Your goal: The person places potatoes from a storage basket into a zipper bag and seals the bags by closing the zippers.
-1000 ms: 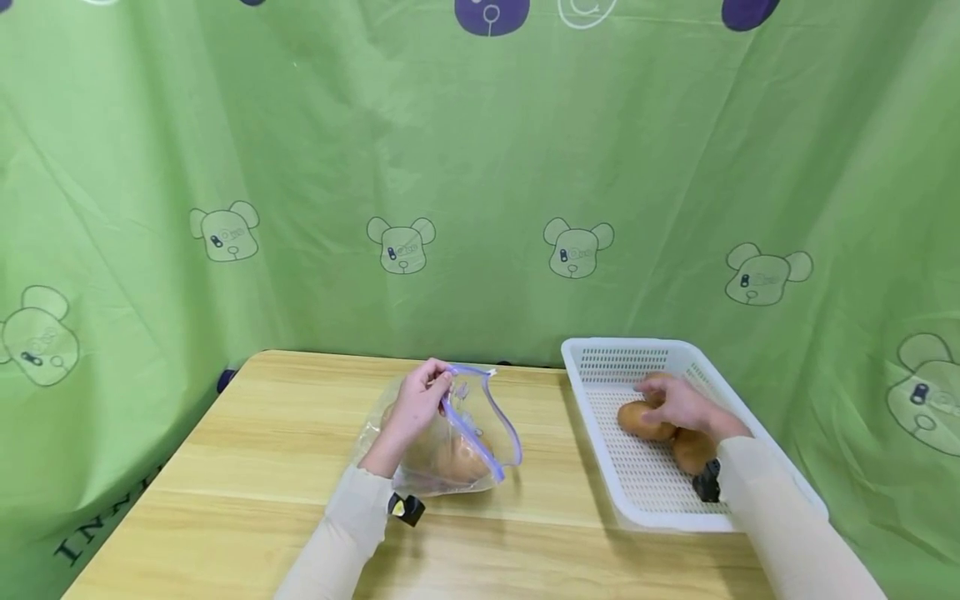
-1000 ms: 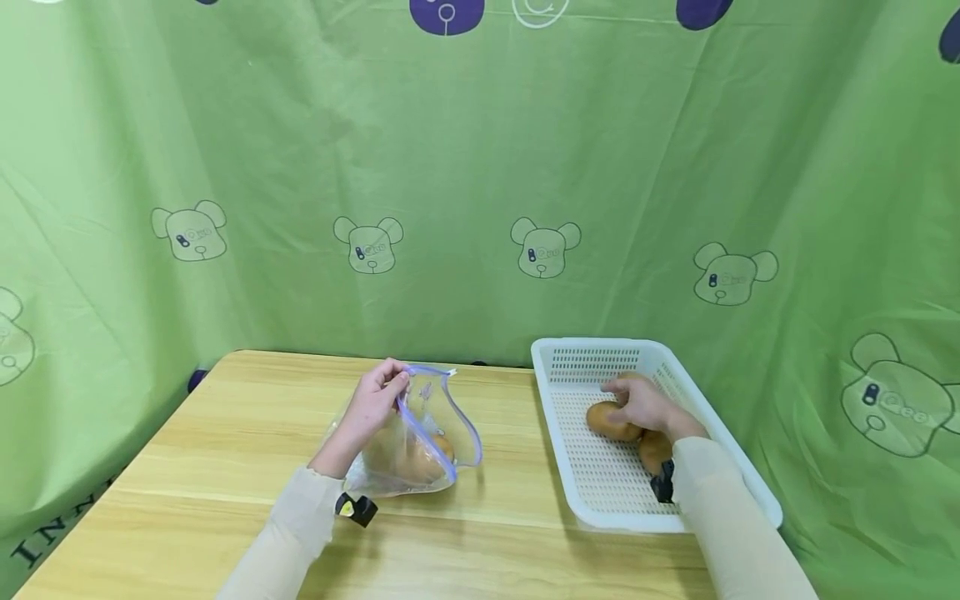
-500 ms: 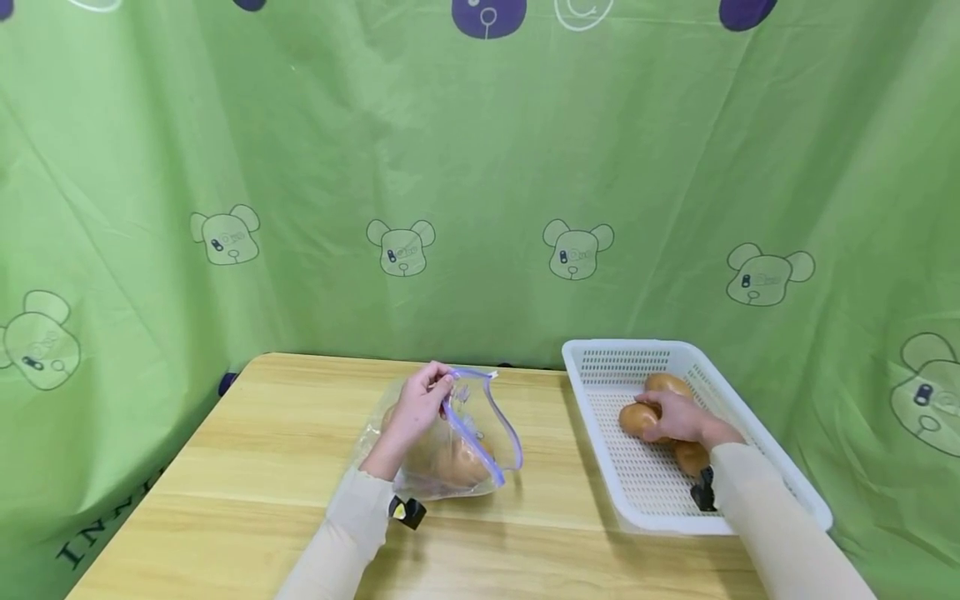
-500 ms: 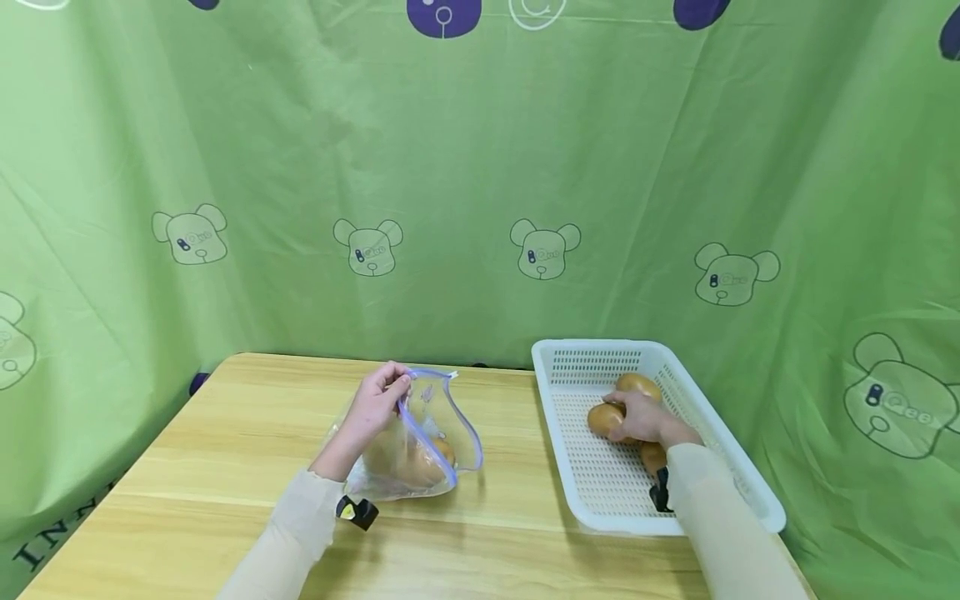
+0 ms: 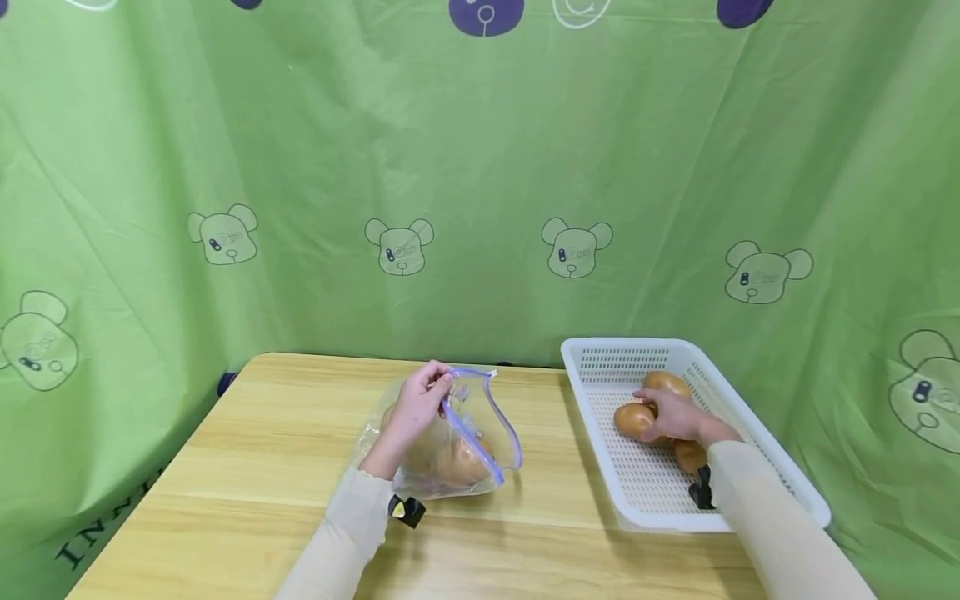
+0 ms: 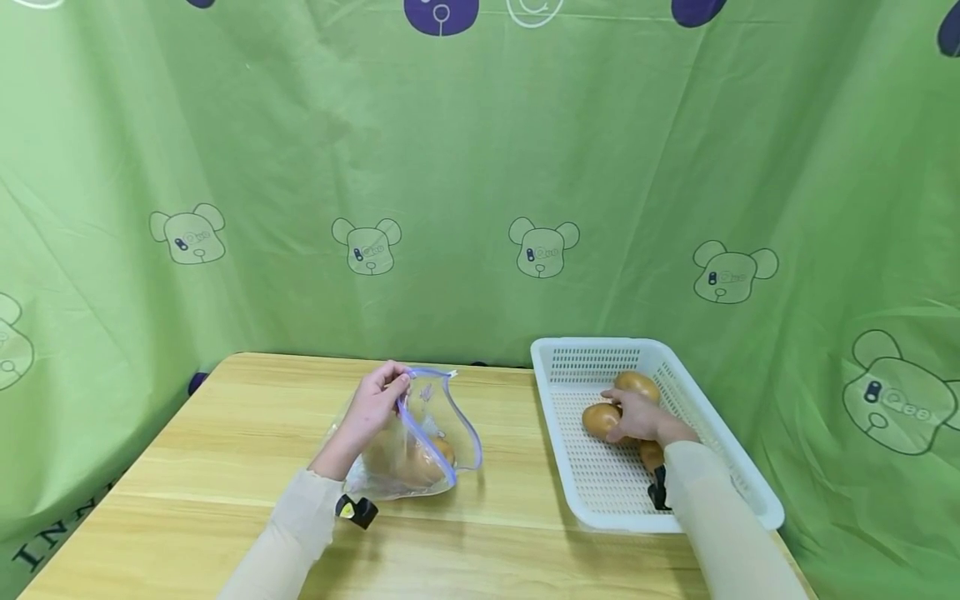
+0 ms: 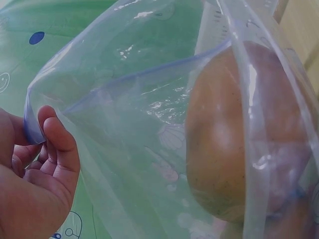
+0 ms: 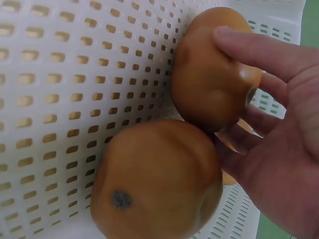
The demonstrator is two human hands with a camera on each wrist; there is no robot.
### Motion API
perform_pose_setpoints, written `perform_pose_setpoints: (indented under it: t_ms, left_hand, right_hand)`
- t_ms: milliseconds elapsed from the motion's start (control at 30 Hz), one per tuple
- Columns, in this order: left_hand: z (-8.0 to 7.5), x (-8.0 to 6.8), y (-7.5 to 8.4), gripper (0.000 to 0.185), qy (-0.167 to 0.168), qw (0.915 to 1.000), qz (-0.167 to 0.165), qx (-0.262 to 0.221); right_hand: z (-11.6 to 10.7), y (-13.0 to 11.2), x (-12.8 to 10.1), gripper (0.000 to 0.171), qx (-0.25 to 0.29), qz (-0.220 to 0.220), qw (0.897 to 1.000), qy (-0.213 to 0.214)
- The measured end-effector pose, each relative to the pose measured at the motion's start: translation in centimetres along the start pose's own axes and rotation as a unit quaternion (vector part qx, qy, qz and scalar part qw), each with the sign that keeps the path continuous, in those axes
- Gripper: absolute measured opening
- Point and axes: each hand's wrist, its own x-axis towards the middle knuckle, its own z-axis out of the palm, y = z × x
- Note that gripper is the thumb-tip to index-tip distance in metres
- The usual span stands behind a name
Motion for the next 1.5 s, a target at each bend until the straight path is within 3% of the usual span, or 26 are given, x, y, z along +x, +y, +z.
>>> perform_pose_setpoints:
  t_ms: [267, 467, 633, 933, 1167, 1267, 1500]
  left_hand:
    - [-0.2, 0.0, 0.0, 0.015, -0.006, 1.0, 0.003, 0.001]
    - [-0.3, -0.1, 0.1, 0.015, -0.007, 1.0, -0.001, 0.003]
    - [-0.2, -0.2, 0.2, 0.015, -0.008, 1.0, 0.001, 0.002]
    - [-0.1, -0.2, 0.3, 0.014, -0.004, 1.0, 0.0, -0.003]
    - [0.0, -0.2, 0.4, 0.013, -0.004, 1.0, -0.001, -0.002]
    - [0.0, -0.1, 0.3, 0.014, -0.003, 1.0, 0.001, -0.001]
    - [0.1, 1.1, -2.9, 0.017, 0.011, 0.9999, 0.007, 0.002]
  right_hand:
    - [0.1, -0.4, -0.1, 0.089, 0.003, 0.021, 0.999, -0.034]
    - [0.3, -0.7, -0.1, 0.085, -0.016, 0.01, 0.999, -0.046]
    - [0.2, -1.0, -0.1, 0.083, 0.009, 0.017, 0.999, -0.051]
    - [-1.1, -2.2, 0.1, 0.085, 0.032, 0.002, 0.999, -0.009]
    - [-2.1, -3.8, 0.2, 0.083, -0.021, -0.046, 0.997, 0.049]
    - [-2.7, -4.8, 0.2, 0.084, -0.009, -0.045, 0.998, 0.053]
    - [-3.5, -6.7, 0.1, 0.089, 0.046, -0.039, 0.998, 0.035]
